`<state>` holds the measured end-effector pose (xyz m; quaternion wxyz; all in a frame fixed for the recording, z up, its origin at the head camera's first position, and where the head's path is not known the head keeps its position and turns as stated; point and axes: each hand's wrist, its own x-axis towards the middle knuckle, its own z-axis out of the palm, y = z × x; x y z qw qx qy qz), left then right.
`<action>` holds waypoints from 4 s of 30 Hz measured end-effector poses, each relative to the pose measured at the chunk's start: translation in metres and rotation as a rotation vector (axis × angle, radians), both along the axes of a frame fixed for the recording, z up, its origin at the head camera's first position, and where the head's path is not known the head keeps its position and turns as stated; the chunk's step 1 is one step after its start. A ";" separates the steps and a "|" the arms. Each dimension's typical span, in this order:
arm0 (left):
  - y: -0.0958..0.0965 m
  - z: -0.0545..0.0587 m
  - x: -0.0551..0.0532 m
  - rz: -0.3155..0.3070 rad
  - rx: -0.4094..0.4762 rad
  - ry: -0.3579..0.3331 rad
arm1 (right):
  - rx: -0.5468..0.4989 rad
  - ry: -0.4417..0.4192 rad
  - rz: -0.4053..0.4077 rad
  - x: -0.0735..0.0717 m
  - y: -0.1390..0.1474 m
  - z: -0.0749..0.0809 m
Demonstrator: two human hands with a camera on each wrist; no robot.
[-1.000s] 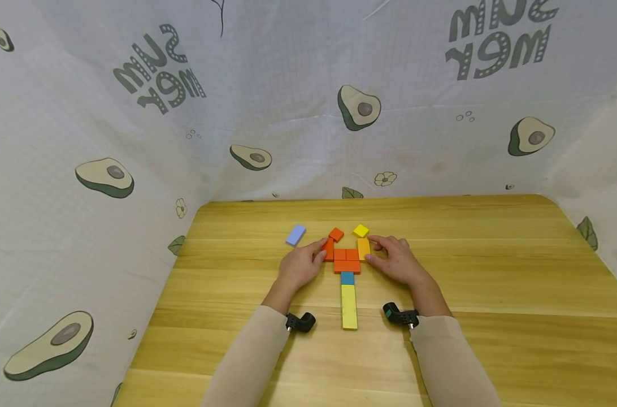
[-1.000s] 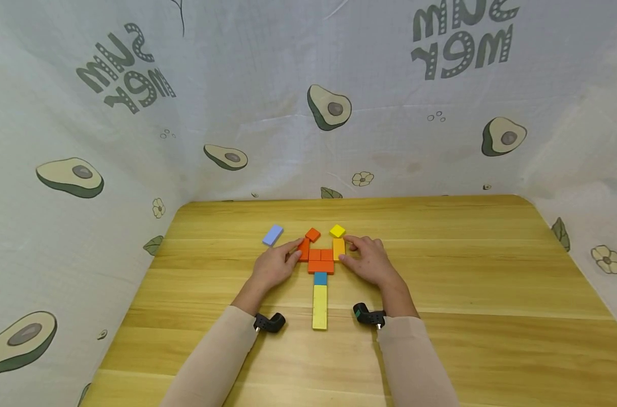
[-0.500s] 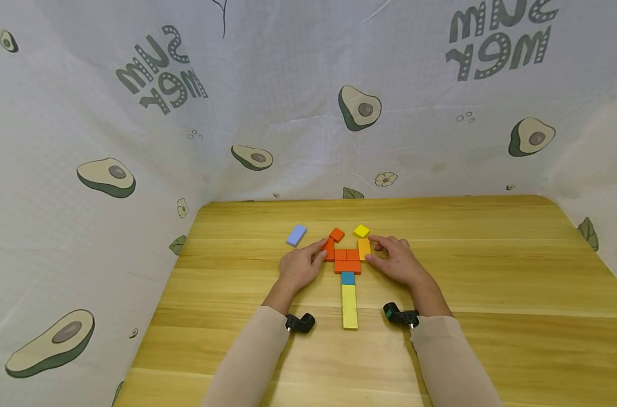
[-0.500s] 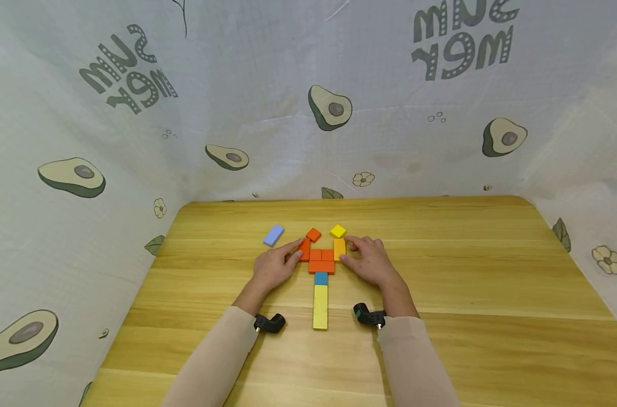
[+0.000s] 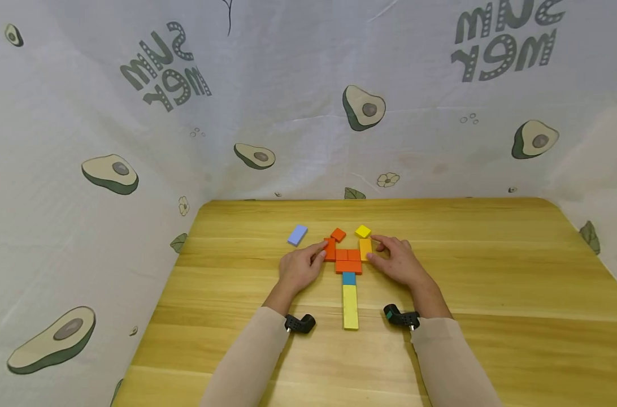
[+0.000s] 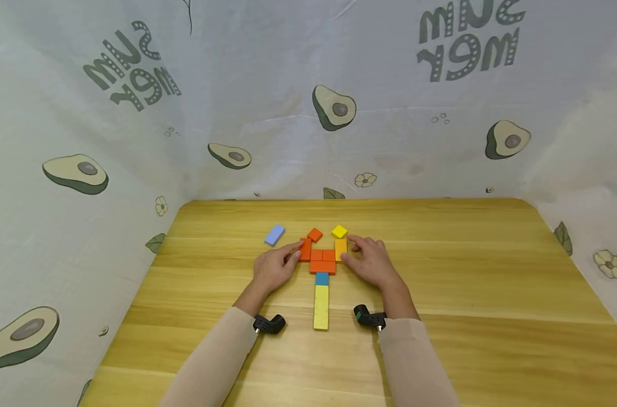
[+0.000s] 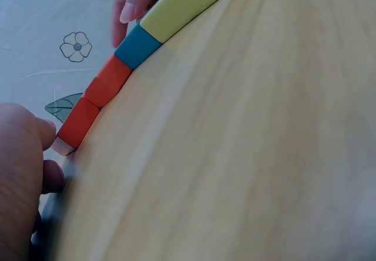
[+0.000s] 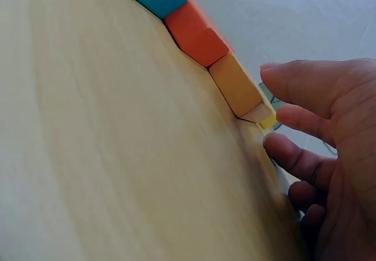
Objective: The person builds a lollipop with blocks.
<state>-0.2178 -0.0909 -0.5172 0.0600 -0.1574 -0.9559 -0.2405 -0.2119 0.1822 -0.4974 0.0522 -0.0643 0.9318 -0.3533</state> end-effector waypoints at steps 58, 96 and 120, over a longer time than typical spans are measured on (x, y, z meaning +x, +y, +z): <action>-0.002 0.001 -0.005 0.012 -0.001 -0.041 | 0.284 0.021 0.126 -0.060 -0.051 0.023; -0.002 0.002 -0.005 0.019 0.005 -0.033 | 0.158 -0.019 0.135 -0.058 -0.042 0.022; -0.001 0.003 -0.004 0.024 0.009 -0.041 | 0.076 -0.061 -0.085 -0.068 -0.011 0.012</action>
